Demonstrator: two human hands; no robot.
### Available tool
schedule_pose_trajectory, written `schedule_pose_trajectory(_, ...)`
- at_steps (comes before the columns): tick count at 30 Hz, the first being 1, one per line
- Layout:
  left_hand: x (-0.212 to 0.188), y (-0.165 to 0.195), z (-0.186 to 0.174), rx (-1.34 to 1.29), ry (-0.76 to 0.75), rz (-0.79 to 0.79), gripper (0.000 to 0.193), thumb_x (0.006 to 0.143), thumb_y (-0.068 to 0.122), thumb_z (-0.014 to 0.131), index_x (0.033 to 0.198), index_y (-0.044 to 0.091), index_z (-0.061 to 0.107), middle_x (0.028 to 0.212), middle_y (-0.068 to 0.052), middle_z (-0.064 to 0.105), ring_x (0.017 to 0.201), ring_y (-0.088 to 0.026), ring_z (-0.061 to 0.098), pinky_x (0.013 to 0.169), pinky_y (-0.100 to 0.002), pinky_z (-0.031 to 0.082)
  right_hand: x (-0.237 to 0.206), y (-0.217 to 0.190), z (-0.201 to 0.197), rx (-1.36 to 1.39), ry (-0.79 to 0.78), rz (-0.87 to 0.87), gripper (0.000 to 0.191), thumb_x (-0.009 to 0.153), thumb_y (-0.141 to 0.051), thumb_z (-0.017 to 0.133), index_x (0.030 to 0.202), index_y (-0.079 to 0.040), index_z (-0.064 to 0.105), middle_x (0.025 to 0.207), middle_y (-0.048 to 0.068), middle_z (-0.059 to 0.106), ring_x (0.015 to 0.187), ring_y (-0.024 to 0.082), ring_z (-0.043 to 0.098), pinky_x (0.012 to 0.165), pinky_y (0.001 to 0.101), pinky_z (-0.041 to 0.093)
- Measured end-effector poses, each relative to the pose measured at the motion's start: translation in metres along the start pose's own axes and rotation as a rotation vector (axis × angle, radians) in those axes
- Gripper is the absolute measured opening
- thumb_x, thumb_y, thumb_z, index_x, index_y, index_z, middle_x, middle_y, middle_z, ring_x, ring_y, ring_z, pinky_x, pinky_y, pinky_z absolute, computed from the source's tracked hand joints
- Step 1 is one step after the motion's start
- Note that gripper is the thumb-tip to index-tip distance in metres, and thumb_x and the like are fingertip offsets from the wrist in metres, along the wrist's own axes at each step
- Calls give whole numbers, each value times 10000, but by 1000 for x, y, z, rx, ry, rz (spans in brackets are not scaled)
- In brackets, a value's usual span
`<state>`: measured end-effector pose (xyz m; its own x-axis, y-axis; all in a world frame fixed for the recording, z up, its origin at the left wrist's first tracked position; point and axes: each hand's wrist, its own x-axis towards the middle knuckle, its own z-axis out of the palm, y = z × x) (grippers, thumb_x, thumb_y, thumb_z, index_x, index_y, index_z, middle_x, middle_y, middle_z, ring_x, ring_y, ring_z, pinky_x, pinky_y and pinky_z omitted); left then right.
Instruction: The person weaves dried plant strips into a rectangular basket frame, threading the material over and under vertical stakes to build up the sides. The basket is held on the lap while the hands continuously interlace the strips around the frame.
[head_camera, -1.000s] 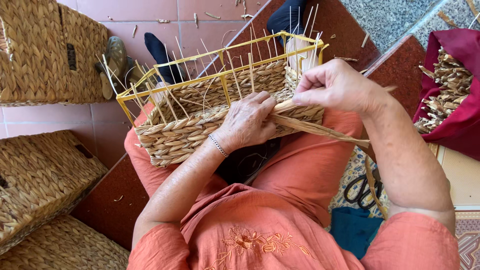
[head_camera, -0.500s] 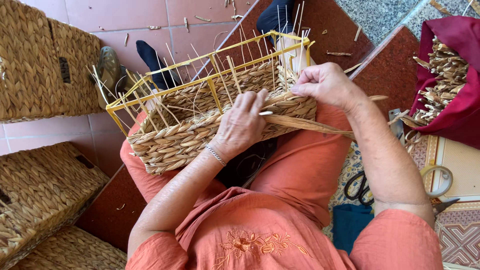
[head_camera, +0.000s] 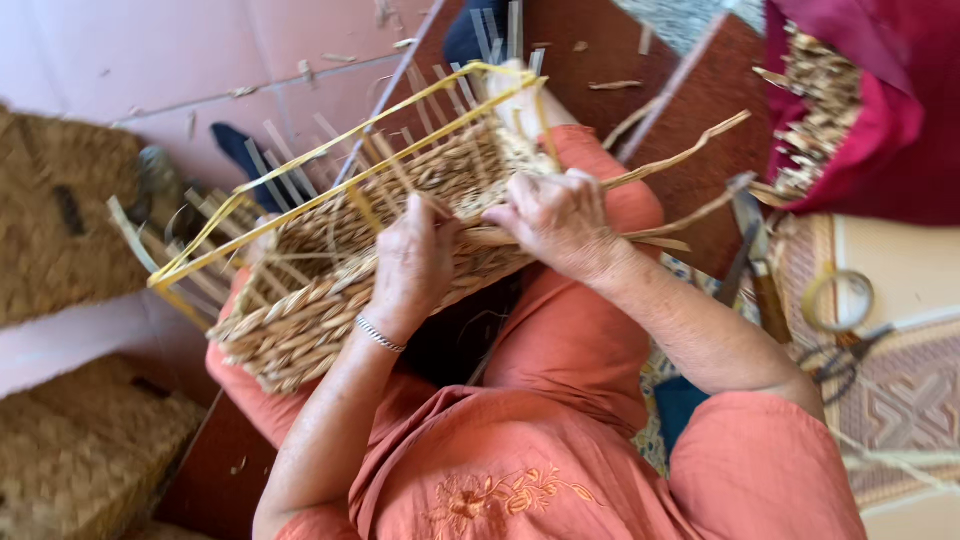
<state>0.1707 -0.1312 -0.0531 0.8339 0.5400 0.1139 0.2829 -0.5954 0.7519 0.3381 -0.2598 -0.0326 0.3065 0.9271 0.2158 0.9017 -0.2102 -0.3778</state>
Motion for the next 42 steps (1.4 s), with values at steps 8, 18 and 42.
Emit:
schedule_pose_trajectory(8,-12,10,7,96,74,6,184,991,19,682,1087,52,529,794,-89,696,547,-210,651,484,-348,476,-74,49,-48,307,14,408,299,925,-261,814,756,-65,664,721,81,671,614,220,658,580,383,526)
schedule_pose_trajectory(18,-17,18,8,56,62,-6,170,1031,39,672,1129,43,532,892,-88,742,666,-185,689,606,-322,516,-123,175,-116,-783,189,469,135,909,-124,789,1027,-110,725,1014,79,592,1041,265,517,840,425,415)
schedule_pose_trajectory(42,-25,-2,4,102,132,275,211,898,-38,708,1087,8,626,1302,-180,597,1004,-276,700,798,-368,596,11,-7,-8,248,83,-157,164,887,-142,817,899,-89,662,997,57,653,1009,289,598,961,438,474)
